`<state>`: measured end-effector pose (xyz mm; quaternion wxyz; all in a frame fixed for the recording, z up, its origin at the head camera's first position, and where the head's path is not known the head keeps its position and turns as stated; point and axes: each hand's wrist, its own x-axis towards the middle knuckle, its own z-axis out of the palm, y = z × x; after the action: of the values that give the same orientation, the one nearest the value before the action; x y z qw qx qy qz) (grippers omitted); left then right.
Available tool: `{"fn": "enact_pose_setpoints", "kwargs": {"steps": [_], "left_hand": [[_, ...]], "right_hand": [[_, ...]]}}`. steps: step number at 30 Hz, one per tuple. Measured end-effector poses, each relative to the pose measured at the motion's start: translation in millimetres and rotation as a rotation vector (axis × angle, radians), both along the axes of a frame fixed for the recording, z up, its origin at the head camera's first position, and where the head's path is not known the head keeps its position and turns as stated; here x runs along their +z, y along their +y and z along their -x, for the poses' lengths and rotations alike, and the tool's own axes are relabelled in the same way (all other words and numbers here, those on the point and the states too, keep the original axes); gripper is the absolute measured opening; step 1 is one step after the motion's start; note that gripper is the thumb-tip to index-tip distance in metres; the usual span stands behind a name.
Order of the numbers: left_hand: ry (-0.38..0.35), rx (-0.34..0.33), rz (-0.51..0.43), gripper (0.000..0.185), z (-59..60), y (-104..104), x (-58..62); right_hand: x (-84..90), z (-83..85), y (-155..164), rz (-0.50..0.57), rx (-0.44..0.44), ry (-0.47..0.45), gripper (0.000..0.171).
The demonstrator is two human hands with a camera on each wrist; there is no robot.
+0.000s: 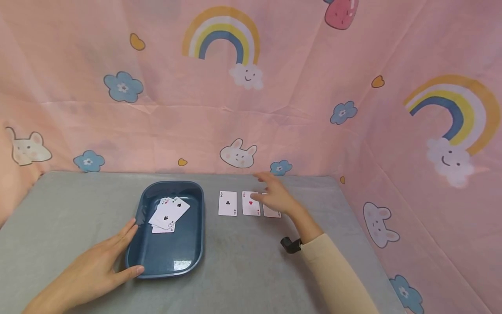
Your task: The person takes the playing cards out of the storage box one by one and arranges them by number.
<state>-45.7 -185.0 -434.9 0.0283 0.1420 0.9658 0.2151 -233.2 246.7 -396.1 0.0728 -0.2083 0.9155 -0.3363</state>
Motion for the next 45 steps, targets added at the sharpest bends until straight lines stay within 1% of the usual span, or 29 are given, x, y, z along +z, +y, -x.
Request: {"fn": "enact_pose_setpoints", "kwargs": {"steps": [5,11,19,22,29,34,39,45], "left_hand": [[0.004,-0.001,-0.009,0.111,-0.3,-0.4,0.7],[0.019,-0.005,-0.01,0.111,-0.7,-0.9,1.2],[0.024,-0.006,-0.012,0.111,-1.0,-1.4,0.5],[0.03,-0.008,-0.015,0.11,-1.3,-1.5,-0.4],[0.027,-0.007,-0.014,0.11,-1.1,-1.0,-1.9],[0.031,-0.007,-0.017,0.11,-0.9,-1.2,-2.0],[0.028,-0.008,-0.016,0.109,-1.2,-1.4,-1.7],[0.033,-0.008,-0.014,0.109,-1.1,-1.3,-1.6]], "right_hand": [[0.9,-3.8,-17.0,0.035,0.024,0.019,0.065],[0.5,-8.9,-36.2,0.04,0.044,0.037,0.063],[3.1,-18.4,-64.0,0.081,0.071,0.028,0.063],[2.9,-20.2,-72.3,0.108,0.089,0.035,0.062],[5.4,-25.1,-92.8,0.151,0.119,0.022,0.061],[7.2,-29.2,-110.5,0.171,0.153,0.051,0.06],[5.3,-31.1,-127.5,0.178,0.185,0.088,0.057],[4.6,-35.2,-148.0,0.196,0.198,0.074,0.054]]}}
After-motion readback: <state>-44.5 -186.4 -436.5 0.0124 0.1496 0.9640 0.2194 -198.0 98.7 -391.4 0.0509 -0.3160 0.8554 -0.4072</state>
